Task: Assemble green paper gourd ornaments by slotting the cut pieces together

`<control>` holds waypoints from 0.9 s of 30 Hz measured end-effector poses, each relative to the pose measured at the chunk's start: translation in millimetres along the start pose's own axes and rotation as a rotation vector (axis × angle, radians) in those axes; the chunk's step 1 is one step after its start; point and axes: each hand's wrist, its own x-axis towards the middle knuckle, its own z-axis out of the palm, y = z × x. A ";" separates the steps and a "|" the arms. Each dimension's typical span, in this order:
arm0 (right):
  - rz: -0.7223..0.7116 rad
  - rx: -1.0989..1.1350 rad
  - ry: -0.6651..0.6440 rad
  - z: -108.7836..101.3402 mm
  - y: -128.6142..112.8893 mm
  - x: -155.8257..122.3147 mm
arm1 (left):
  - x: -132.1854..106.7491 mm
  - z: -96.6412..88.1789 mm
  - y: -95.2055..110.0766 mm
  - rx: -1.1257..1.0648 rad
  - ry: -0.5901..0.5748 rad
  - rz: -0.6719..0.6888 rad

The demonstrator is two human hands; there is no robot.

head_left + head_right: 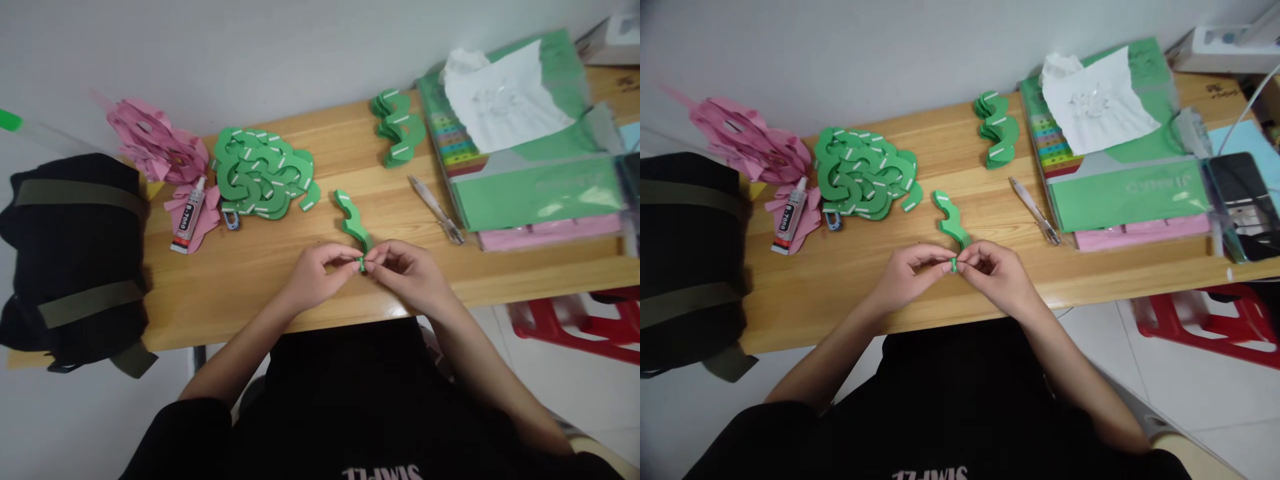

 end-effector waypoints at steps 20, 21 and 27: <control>-0.052 -0.179 0.037 6.2 1.0 -5.9 | 2.3 4.3 -1.0 -0.054 0.026 -0.117; -0.054 -0.187 0.038 6.6 1.2 -5.9 | 2.4 4.5 -1.0 -0.063 0.025 -0.126; -0.061 -0.229 0.052 9.9 -1.4 -6.0 | 2.5 5.5 -0.6 -0.080 0.026 -0.122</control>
